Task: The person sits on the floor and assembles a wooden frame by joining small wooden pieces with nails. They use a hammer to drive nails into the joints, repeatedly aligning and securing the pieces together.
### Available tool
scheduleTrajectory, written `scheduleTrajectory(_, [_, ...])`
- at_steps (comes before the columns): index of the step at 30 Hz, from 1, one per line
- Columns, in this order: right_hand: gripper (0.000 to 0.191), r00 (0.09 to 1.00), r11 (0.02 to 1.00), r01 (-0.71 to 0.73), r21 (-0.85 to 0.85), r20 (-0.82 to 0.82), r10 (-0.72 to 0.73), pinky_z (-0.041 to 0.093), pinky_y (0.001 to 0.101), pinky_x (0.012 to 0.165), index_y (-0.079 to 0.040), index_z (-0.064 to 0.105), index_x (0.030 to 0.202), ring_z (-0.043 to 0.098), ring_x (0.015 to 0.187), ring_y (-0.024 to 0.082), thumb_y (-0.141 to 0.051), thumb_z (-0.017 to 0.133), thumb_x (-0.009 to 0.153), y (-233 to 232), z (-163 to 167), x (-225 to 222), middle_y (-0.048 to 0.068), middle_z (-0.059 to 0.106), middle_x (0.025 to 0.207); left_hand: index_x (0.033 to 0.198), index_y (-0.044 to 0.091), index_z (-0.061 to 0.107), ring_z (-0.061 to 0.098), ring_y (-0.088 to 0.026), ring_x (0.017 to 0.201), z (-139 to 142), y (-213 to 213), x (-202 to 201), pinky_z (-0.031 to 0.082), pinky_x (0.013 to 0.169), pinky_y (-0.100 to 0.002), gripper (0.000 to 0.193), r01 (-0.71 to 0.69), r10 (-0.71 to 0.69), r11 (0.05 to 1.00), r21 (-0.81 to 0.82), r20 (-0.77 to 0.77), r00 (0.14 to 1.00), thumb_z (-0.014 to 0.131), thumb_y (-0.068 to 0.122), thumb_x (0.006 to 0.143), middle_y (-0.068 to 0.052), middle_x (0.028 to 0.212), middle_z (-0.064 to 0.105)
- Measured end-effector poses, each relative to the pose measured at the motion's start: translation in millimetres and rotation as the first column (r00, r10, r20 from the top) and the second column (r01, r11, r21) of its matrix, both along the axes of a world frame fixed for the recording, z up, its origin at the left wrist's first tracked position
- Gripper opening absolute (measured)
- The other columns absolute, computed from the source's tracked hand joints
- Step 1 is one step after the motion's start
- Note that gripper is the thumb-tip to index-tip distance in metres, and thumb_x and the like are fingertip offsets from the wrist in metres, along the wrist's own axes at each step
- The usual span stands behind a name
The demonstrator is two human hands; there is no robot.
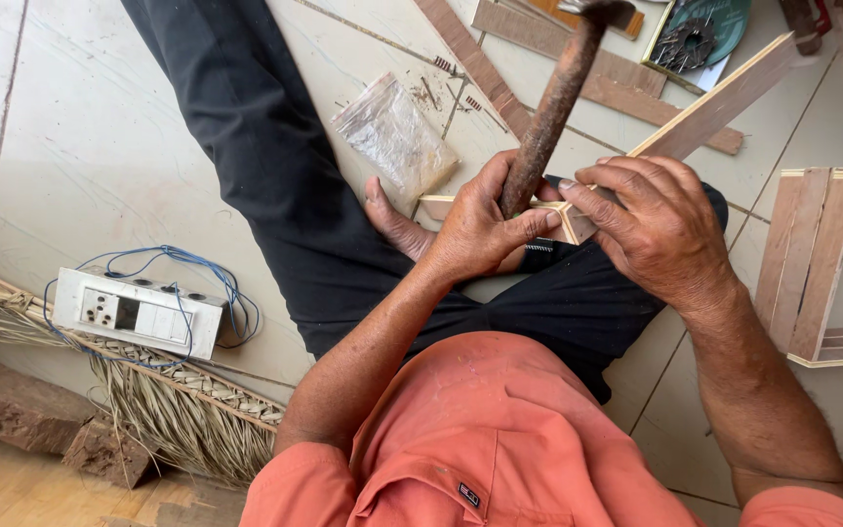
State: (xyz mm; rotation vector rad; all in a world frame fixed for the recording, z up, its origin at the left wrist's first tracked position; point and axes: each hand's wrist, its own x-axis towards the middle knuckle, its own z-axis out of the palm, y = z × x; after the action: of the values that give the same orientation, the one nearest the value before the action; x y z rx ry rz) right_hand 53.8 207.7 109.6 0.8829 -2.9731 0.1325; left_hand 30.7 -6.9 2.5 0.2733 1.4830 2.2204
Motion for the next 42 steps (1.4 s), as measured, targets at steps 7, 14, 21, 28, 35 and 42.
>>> scheduleTrajectory(7, [0.093,0.943,0.303,0.315,-0.899,0.262,-0.204,0.04,0.0442,0.123,-0.019,0.034,0.164,0.042,0.146,0.025,-0.025,0.088,0.089,2.2,-47.2,-5.8,0.012,0.042,0.162,0.136,0.0,0.045,0.069,-0.014,0.093,-14.7,15.7,-6.0,0.059,0.08,-0.028,0.057,-0.122,0.098,0.959,0.257,0.101,0.99,0.081,0.013,0.093,-0.012,0.112,0.068])
scheduleTrajectory(14, [0.098,0.65,-0.41,0.758,-0.507,0.535,0.541,0.061,0.0475,0.1,0.002,0.039,0.154,0.066,0.117,0.03,-0.059,0.075,0.088,-16.8,-73.2,-55.4,0.018,0.062,0.135,0.127,0.001,0.049,0.067,-0.011,0.083,-24.1,21.4,-4.7,0.057,0.066,-0.024,0.049,-0.235,0.231,0.964,0.129,0.042,0.972,0.08,0.015,0.092,-0.01,0.112,0.067])
scheduleTrajectory(21, [0.06,0.569,-0.364,0.822,-0.438,0.63,0.528,0.061,0.0368,0.068,-0.007,0.042,0.153,0.067,0.09,0.017,-0.029,0.063,0.101,-24.5,-77.8,-78.2,0.004,0.059,0.106,0.129,0.001,0.044,0.067,-0.011,0.086,-28.1,27.3,1.5,0.057,0.068,-0.024,0.051,-0.295,0.295,0.951,0.087,0.017,0.955,0.079,0.012,0.093,-0.012,0.114,0.068])
scheduleTrajectory(28, [0.051,0.62,-0.461,0.781,-0.42,0.603,0.502,0.056,0.029,0.068,-0.001,0.045,0.151,0.057,0.081,0.011,-0.023,0.056,0.106,-18.1,-84.7,-68.9,0.005,0.055,0.1,0.127,0.001,0.045,0.068,-0.012,0.087,-29.5,35.0,11.8,0.056,0.068,-0.024,0.052,-0.281,0.282,0.958,0.059,0.001,0.96,0.081,0.005,0.09,-0.016,0.118,0.07])
scheduleTrajectory(35, [0.051,0.633,-0.503,0.763,-0.406,0.63,0.45,0.055,0.0274,0.067,-0.001,0.046,0.15,0.056,0.077,0.01,-0.027,0.055,0.107,-19.3,-85.6,-62.8,0.004,0.055,0.096,0.127,0.002,0.047,0.068,-0.012,0.087,-29.0,38.2,13.3,0.056,0.071,-0.025,0.05,-0.286,0.286,0.958,-0.004,-0.034,0.958,0.081,0.006,0.091,-0.015,0.113,0.069])
scheduleTrajectory(42, [0.051,0.636,-0.497,0.761,-0.417,0.631,0.444,0.054,0.0275,0.065,-0.001,0.047,0.149,0.056,0.075,0.009,-0.03,0.055,0.108,-20.1,-86.7,-61.7,0.003,0.054,0.094,0.126,0.002,0.046,0.067,-0.012,0.082,-33.9,39.8,18.6,0.056,0.068,-0.024,0.05,-0.303,0.303,0.953,-0.021,-0.029,0.953,0.081,0.007,0.091,-0.013,0.11,0.068])
